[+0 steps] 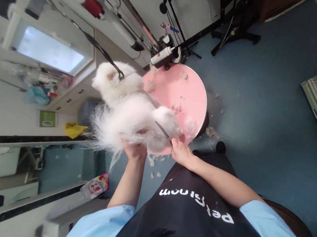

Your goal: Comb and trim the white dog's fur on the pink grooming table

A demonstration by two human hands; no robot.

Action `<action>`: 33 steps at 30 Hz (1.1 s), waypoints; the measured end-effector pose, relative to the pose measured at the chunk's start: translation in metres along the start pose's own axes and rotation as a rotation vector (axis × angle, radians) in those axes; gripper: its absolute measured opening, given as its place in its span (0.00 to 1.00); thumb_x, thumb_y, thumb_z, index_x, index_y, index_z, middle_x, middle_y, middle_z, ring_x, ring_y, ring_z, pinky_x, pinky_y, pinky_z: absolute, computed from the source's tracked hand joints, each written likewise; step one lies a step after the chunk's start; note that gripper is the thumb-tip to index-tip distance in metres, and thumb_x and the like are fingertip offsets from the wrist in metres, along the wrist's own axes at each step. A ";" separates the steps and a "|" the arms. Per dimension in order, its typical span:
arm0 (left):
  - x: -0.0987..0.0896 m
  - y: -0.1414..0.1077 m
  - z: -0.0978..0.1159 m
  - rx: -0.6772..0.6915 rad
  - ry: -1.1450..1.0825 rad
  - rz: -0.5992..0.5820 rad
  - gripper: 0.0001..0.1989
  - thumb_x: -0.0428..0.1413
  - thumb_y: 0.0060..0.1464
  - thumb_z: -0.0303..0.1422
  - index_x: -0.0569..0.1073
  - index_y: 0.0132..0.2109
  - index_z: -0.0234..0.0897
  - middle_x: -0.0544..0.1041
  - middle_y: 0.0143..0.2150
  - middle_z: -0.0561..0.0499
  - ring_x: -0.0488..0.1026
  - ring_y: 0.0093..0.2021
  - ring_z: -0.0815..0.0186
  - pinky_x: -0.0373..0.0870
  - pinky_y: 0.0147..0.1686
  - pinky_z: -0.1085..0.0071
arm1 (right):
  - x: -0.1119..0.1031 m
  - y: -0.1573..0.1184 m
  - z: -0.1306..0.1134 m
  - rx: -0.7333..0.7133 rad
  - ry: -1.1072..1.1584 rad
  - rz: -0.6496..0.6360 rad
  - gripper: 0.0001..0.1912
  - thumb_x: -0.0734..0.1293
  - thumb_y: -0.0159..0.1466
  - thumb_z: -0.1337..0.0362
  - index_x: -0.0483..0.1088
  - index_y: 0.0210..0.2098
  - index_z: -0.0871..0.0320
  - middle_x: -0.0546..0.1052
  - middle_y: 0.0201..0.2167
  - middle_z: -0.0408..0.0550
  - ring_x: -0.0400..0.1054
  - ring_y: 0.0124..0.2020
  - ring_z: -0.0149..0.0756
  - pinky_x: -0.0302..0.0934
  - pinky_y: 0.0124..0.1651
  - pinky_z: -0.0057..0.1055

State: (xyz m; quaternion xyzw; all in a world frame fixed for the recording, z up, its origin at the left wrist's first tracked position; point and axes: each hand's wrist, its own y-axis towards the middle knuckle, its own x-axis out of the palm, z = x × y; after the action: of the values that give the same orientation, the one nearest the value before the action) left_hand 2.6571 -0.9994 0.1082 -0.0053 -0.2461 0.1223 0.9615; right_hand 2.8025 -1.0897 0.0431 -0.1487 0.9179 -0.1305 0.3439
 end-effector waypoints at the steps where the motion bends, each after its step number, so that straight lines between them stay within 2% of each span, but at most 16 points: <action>1: 0.000 -0.001 -0.001 0.004 0.011 -0.017 0.22 0.49 0.66 0.51 0.77 0.40 0.40 0.79 0.35 0.52 0.75 0.33 0.67 0.70 0.32 0.71 | -0.003 0.000 0.001 -0.007 -0.001 -0.003 0.22 0.60 0.66 0.71 0.62 0.59 0.64 0.76 0.50 0.62 0.74 0.50 0.52 0.67 0.48 0.39; 4: 0.000 -0.003 -0.003 0.023 0.051 -0.103 0.24 0.41 0.71 0.44 0.78 0.41 0.40 0.81 0.37 0.50 0.78 0.40 0.64 0.71 0.37 0.68 | -0.014 0.000 0.004 -0.018 0.015 0.007 0.22 0.64 0.66 0.65 0.62 0.58 0.63 0.75 0.52 0.62 0.73 0.53 0.52 0.67 0.49 0.38; 6: 0.001 -0.005 -0.005 0.033 0.057 -0.120 0.25 0.39 0.72 0.42 0.78 0.39 0.40 0.81 0.37 0.49 0.78 0.40 0.64 0.71 0.37 0.67 | -0.021 0.000 0.005 -0.007 0.001 -0.012 0.20 0.63 0.66 0.68 0.63 0.57 0.63 0.76 0.51 0.62 0.73 0.52 0.51 0.66 0.48 0.37; 8: 0.003 -0.007 -0.007 0.023 0.024 -0.055 0.23 0.43 0.70 0.44 0.79 0.38 0.40 0.81 0.36 0.50 0.77 0.36 0.64 0.71 0.33 0.69 | -0.027 -0.001 0.006 -0.005 -0.012 -0.047 0.18 0.61 0.66 0.72 0.64 0.56 0.63 0.77 0.48 0.61 0.74 0.49 0.49 0.66 0.47 0.36; 11: 0.009 -0.011 -0.008 0.005 -0.046 0.097 0.22 0.48 0.67 0.49 0.80 0.38 0.39 0.81 0.34 0.49 0.76 0.32 0.65 0.69 0.27 0.71 | -0.035 -0.002 0.008 -0.014 0.019 -0.067 0.19 0.65 0.65 0.66 0.64 0.55 0.63 0.77 0.49 0.61 0.74 0.49 0.50 0.65 0.46 0.36; 13: 0.011 -0.013 -0.008 0.005 -0.058 0.141 0.23 0.49 0.66 0.50 0.79 0.37 0.39 0.81 0.33 0.49 0.76 0.32 0.65 0.69 0.27 0.72 | -0.038 -0.002 0.010 -0.023 0.021 -0.074 0.20 0.66 0.65 0.65 0.64 0.55 0.63 0.77 0.49 0.60 0.74 0.49 0.51 0.65 0.45 0.35; 17: 0.010 -0.016 -0.008 0.023 -0.022 0.090 0.23 0.48 0.67 0.48 0.77 0.35 0.38 0.80 0.32 0.49 0.75 0.32 0.66 0.69 0.28 0.72 | -0.042 0.000 0.014 -0.048 -0.012 -0.098 0.17 0.61 0.65 0.73 0.65 0.54 0.62 0.79 0.46 0.58 0.75 0.47 0.47 0.63 0.43 0.33; 21: 0.009 -0.016 -0.009 0.019 0.011 0.139 0.23 0.47 0.67 0.48 0.76 0.34 0.38 0.79 0.32 0.48 0.75 0.32 0.65 0.69 0.28 0.72 | -0.048 0.003 0.014 -0.046 0.015 -0.118 0.16 0.66 0.64 0.67 0.66 0.52 0.62 0.79 0.46 0.57 0.75 0.46 0.46 0.61 0.41 0.31; 24: 0.009 -0.017 -0.011 0.027 0.023 0.161 0.24 0.45 0.67 0.49 0.77 0.37 0.38 0.80 0.36 0.46 0.75 0.34 0.63 0.69 0.29 0.71 | -0.052 0.006 0.015 -0.038 -0.003 -0.125 0.14 0.63 0.63 0.71 0.67 0.49 0.62 0.79 0.42 0.56 0.74 0.44 0.46 0.59 0.39 0.31; 27: 0.007 -0.017 -0.013 0.014 -0.014 0.175 0.24 0.44 0.67 0.48 0.78 0.38 0.38 0.80 0.36 0.45 0.75 0.35 0.62 0.69 0.28 0.71 | -0.056 0.007 0.016 -0.043 0.057 -0.114 0.12 0.66 0.61 0.69 0.68 0.45 0.61 0.79 0.39 0.54 0.73 0.41 0.44 0.58 0.37 0.30; 33: 0.004 -0.020 -0.020 0.024 -0.034 0.143 0.21 0.50 0.63 0.50 0.77 0.37 0.37 0.79 0.35 0.46 0.76 0.37 0.63 0.70 0.29 0.72 | -0.068 -0.002 0.006 -0.003 0.086 -0.104 0.07 0.66 0.59 0.71 0.67 0.37 0.60 0.77 0.36 0.50 0.70 0.36 0.37 0.54 0.34 0.28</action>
State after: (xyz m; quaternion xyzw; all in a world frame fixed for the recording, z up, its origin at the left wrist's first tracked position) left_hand 2.6748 -1.0171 0.0938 -0.0091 -0.2601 0.1935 0.9459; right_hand 2.8560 -1.0672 0.0793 -0.1909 0.9232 -0.1530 0.2965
